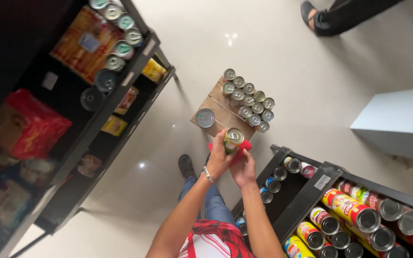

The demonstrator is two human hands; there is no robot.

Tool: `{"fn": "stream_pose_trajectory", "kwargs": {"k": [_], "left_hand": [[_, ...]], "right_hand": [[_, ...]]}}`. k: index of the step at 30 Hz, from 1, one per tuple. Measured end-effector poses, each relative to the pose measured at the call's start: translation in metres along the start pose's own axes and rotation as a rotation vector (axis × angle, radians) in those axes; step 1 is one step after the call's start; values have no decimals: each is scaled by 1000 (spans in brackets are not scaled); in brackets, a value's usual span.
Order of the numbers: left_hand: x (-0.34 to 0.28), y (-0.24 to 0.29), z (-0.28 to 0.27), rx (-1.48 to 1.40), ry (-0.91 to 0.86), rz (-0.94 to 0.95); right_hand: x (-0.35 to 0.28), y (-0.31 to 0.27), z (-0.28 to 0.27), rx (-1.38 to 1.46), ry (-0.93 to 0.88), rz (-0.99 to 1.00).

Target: Wiping canned goods with a cloth and placing them on store shelves.

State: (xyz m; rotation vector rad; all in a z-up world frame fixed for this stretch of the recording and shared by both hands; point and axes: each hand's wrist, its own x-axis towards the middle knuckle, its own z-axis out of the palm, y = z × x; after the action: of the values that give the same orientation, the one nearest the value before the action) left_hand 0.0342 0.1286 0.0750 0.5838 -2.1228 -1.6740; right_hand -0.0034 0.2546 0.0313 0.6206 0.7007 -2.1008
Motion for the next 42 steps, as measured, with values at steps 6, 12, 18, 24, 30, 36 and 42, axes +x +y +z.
{"fn": "stream_pose_trajectory", "kwargs": {"k": [6, 12, 18, 24, 30, 36, 42], "left_hand": [[-13, 53, -67, 49, 196, 10], [-82, 141, -145, -676, 237, -172], [-185, 137, -151, -823, 750, -51], [-255, 185, -226, -371, 774, -54], [-293, 230, -239, -6, 681, 285], [-296, 239, -254, -591, 1027, 174], [-296, 191, -252, -505, 794, 173]], "right_hand": [[-51, -5, 70, -205, -93, 74], [-100, 29, 77, -882, -270, -409], [-233, 105, 188, -1468, -951, -1047], [-271, 162, 182, -1507, -1198, -1049], [-210, 178, 172, -951, -1053, -197], [-232, 212, 134, -1234, -1100, -511], [-254, 183, 172, -1316, -1349, -752]]}}
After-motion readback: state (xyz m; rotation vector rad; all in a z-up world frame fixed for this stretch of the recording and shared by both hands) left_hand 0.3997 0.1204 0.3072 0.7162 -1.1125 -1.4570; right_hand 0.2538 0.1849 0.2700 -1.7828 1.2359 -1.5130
